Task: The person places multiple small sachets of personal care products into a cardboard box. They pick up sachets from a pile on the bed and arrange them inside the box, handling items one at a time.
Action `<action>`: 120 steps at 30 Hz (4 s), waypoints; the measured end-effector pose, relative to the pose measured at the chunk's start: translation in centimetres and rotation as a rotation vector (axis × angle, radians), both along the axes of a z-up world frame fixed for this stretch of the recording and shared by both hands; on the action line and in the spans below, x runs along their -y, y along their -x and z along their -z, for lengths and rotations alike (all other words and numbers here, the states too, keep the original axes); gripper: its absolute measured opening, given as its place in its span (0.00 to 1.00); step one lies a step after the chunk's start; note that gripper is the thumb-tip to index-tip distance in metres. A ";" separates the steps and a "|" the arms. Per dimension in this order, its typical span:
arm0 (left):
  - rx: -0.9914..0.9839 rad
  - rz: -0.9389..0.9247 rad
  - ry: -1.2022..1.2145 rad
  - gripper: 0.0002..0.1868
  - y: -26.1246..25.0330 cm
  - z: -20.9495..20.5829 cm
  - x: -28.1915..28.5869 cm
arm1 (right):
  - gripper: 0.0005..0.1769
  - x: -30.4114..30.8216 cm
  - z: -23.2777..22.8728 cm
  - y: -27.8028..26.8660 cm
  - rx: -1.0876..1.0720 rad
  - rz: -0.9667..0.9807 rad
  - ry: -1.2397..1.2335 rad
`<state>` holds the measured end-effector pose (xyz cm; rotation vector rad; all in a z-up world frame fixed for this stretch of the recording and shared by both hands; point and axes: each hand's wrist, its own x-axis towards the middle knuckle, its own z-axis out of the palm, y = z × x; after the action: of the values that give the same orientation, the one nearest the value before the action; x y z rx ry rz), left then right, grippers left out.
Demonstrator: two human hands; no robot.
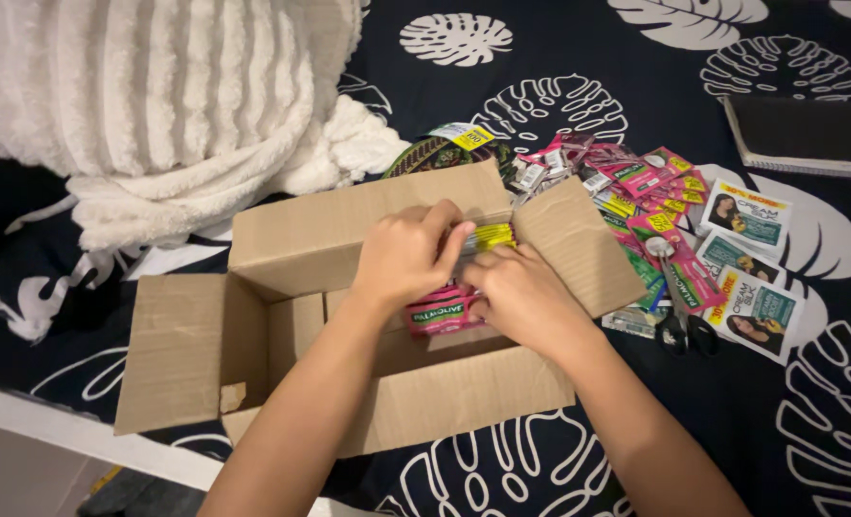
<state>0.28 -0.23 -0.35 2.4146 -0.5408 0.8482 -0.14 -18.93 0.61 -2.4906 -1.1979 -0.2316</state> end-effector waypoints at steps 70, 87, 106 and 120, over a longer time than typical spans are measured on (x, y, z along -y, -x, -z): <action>-0.281 0.195 0.250 0.11 2.6 -2.5 -1.3 | 0.13 6.1 -2.3 -1.9 -0.028 0.086 -0.255; -0.566 0.223 -0.253 0.10 3.3 -1.7 -2.7 | 0.05 3.3 -1.1 -1.1 -0.060 0.010 -0.024; -0.299 0.206 -0.583 0.27 2.3 1.8 -0.7 | 0.03 1.3 1.6 -0.9 0.141 0.099 0.109; -0.146 0.009 -0.785 0.06 1.0 6.2 1.5 | 0.06 0.8 2.3 -1.2 0.207 0.152 0.155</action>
<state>-0.76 -1.77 -6.53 3.1322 -0.9613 0.4908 1.05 -19.72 -1.73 -2.7526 -1.1429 -0.4636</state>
